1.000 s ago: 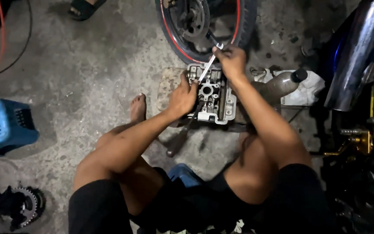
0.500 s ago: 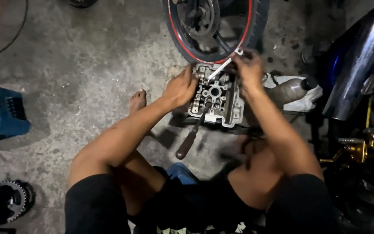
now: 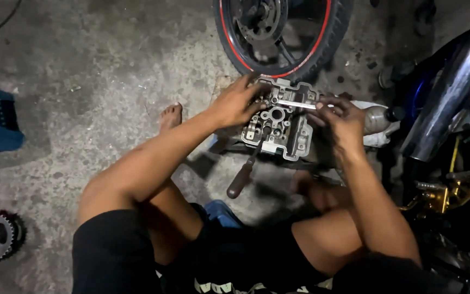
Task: Repairing a motorcycle engine component by loosening or tightening bolts with a wrench
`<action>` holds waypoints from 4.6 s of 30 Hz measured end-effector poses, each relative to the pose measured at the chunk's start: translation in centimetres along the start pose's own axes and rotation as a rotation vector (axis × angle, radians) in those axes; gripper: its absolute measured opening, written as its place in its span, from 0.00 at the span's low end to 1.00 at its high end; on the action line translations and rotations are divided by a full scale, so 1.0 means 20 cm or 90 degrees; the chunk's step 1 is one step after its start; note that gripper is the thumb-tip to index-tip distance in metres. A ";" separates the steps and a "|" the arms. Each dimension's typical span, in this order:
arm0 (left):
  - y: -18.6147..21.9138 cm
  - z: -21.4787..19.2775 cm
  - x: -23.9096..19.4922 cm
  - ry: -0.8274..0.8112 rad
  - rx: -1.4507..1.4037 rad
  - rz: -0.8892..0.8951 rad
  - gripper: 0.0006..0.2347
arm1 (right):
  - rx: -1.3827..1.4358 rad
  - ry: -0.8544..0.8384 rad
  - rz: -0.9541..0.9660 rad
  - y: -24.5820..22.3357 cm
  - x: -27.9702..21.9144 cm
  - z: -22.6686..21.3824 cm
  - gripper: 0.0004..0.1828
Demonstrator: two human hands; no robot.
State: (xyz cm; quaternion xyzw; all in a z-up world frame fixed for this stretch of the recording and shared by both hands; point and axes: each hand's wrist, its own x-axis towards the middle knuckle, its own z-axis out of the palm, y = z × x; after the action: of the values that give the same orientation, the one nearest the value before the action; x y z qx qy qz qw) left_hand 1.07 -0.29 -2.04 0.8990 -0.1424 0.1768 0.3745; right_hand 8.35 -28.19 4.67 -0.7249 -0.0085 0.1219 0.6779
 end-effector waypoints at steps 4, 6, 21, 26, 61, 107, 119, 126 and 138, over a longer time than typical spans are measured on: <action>-0.09 0.06 0.05 0.046 -0.070 0.133 0.13 | 0.019 -0.006 -0.014 -0.02 -0.09 0.06 0.14; -0.11 0.08 0.06 0.043 -0.061 0.150 0.12 | 0.018 -0.013 -0.029 0.01 -0.12 0.07 0.13; -0.05 -0.04 0.13 -0.052 -0.138 0.106 0.12 | -0.285 -0.139 -0.109 -0.03 -0.26 0.04 0.11; -0.05 -0.08 0.15 -0.085 -0.166 0.139 0.10 | -0.417 -0.119 -0.089 -0.02 -0.32 0.07 0.12; 0.31 0.27 -0.09 0.058 -0.070 -0.509 0.29 | -0.709 -0.246 -0.236 -0.15 -0.33 0.28 0.13; 0.42 0.12 0.01 -0.084 0.036 -0.565 0.30 | -0.803 -0.183 -0.818 0.04 -0.20 0.18 0.15; 0.40 0.13 0.00 -0.106 0.080 -0.545 0.30 | -0.661 -0.251 -0.918 -0.03 -0.04 0.11 0.07; 0.40 0.15 0.00 -0.112 0.103 -0.539 0.31 | -0.532 -0.290 -0.670 -0.04 0.12 0.03 0.28; 0.45 0.12 0.00 -0.089 0.090 -0.525 0.31 | -0.339 -0.252 -0.411 0.00 0.12 0.02 0.45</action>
State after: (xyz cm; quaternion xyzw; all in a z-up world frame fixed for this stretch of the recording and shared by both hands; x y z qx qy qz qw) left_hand -1.91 -8.07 1.92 0.9140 0.2163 -0.0396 0.3410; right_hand 10.68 -27.35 4.23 -0.7968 -0.3940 0.0338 0.4569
